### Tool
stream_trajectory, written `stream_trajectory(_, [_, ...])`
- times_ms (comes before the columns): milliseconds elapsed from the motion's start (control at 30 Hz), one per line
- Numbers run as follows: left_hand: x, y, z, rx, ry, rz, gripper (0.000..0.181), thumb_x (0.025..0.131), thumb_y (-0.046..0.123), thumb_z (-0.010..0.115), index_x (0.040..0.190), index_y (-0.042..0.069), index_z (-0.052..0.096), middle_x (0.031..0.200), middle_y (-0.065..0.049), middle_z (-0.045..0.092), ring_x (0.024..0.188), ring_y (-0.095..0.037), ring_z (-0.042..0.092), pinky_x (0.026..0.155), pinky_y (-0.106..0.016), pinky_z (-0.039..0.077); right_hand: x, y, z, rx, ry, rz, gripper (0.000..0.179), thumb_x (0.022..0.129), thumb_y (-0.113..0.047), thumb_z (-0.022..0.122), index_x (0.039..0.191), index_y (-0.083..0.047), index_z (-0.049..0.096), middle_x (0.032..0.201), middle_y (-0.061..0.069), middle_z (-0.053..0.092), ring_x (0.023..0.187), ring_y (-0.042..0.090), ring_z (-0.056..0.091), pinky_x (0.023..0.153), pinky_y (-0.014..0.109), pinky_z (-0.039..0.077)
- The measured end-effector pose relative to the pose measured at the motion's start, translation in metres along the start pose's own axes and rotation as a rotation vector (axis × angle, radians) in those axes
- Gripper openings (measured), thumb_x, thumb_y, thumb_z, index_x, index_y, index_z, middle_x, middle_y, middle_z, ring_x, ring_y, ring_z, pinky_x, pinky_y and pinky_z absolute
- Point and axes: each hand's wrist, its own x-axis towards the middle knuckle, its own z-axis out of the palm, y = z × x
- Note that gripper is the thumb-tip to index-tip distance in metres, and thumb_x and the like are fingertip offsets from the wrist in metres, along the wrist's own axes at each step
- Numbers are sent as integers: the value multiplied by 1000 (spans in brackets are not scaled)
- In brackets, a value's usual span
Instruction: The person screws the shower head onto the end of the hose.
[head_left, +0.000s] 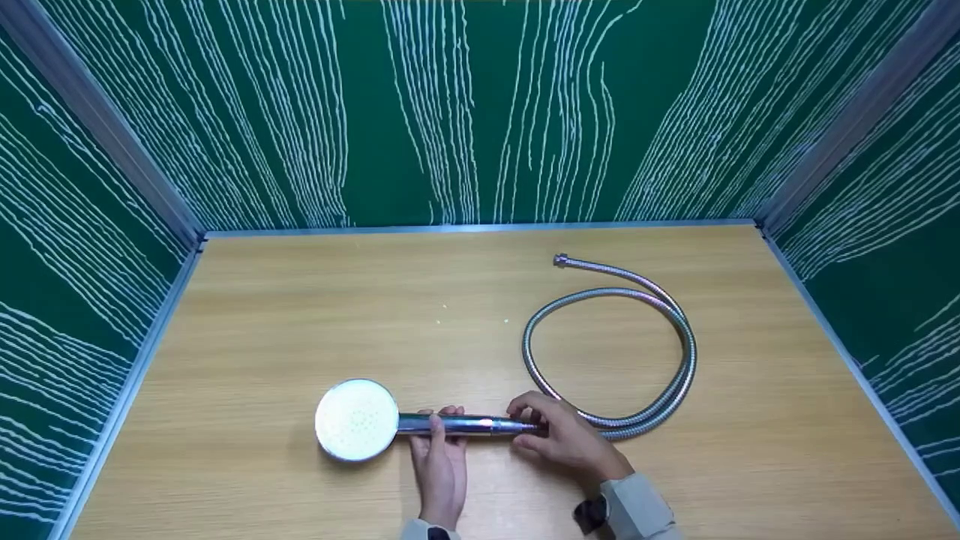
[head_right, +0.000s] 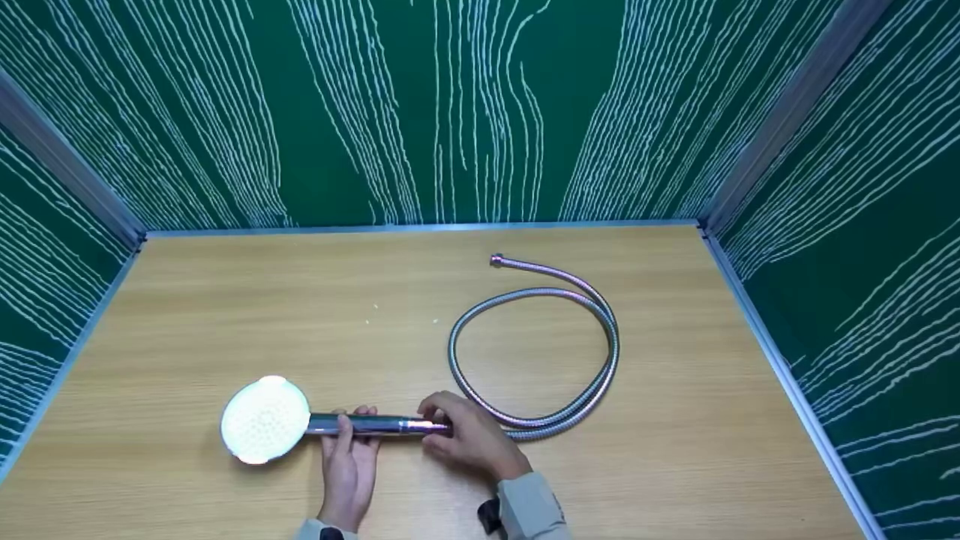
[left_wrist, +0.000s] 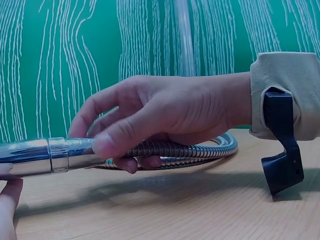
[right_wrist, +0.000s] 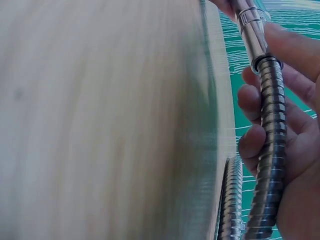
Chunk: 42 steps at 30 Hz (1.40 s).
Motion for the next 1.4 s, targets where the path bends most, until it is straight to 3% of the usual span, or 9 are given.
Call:
stream_trajectory(300, [1, 0, 1, -55, 4, 5, 16, 103, 19, 39, 113, 12, 29, 106, -5, 51, 105, -19, 56, 99, -34, 44, 1, 2, 2, -11, 31, -34, 23, 84, -17, 72, 105, -22, 62, 96, -8, 62, 85, 9, 54, 76, 23, 45])
stream_trajectory(633, [1, 0, 2, -87, 25, 13, 14, 102, 18, 40, 112, 13, 31, 103, -4, 54, 102, -18, 57, 96, -33, 47, 3, -1, 0, -16, 5, 2, 20, 88, -21, 67, 107, -24, 64, 102, -10, 65, 92, 7, 57, 83, 24, 47])
stream_trajectory(1033, [0, 0, 1, -76, 6, 11, 15, 102, 20, 39, 113, 14, 30, 105, -4, 51, 104, -18, 56, 97, -33, 47, 5, 0, 1, -81, -3, -43, 15, 94, -19, 60, 106, -16, 67, 102, -5, 68, 92, 6, 60, 85, 28, 51])
stream_trajectory(1400, [0, -1, 1, -61, 8, 25, 20, 102, 21, 39, 115, 11, 28, 106, -4, 52, 105, -18, 57, 97, -33, 47, 5, -1, 1, -11, -8, 46, 32, 82, -19, 74, 109, -16, 59, 101, -4, 62, 87, 11, 55, 77, 23, 46])
